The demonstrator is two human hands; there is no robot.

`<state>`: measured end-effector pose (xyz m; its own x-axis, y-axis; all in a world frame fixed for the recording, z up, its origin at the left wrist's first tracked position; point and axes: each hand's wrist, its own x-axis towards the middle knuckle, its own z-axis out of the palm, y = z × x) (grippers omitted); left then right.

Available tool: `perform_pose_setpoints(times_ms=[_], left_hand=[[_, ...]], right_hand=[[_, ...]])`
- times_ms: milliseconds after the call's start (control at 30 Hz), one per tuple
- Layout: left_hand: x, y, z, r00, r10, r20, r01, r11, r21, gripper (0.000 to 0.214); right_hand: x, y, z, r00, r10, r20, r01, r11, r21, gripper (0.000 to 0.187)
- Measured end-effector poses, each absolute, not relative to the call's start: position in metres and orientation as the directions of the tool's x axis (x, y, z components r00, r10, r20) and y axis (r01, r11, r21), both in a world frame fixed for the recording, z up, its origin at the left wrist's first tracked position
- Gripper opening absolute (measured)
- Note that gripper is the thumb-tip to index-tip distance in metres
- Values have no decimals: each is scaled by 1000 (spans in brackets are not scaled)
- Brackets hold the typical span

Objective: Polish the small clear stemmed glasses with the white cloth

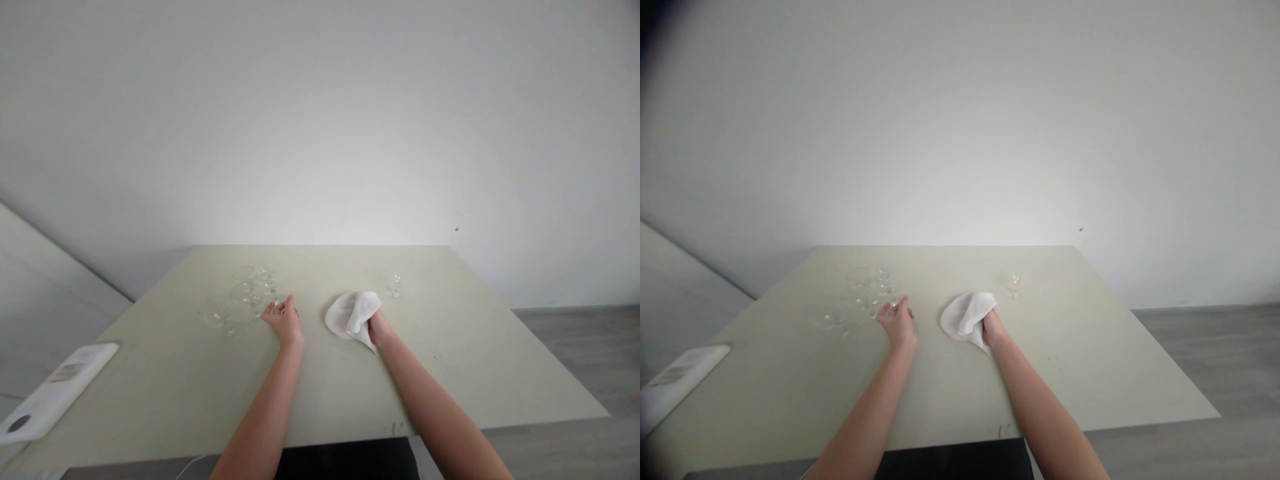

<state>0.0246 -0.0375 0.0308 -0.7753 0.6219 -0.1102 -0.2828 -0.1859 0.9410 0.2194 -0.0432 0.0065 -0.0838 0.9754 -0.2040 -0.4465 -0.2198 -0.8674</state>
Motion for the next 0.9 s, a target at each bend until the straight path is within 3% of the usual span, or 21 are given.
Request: perform_pose_setpoints(times_ms=[200, 367, 633, 900], left_hand=[[13, -28, 29, -719, 691, -73, -271, -183, 945, 74], [8, -19, 30, -679, 734, -35, -274, -209, 939, 59], [20, -27, 36, -497, 867, 33, -374, -248, 894, 59], [28, -37, 45, -222, 970, 95, -559, -207, 803, 78]], right_hand=[[220, -42, -1, -69, 984, -163, -441, -176, -880, 47], [220, -41, 1, -95, 978, -184, -447, -207, -870, 46], [220, -42, -1, -137, 965, -223, -475, -262, -840, 43], [221, -42, -5, -136, 974, -179, -467, -223, -856, 43]])
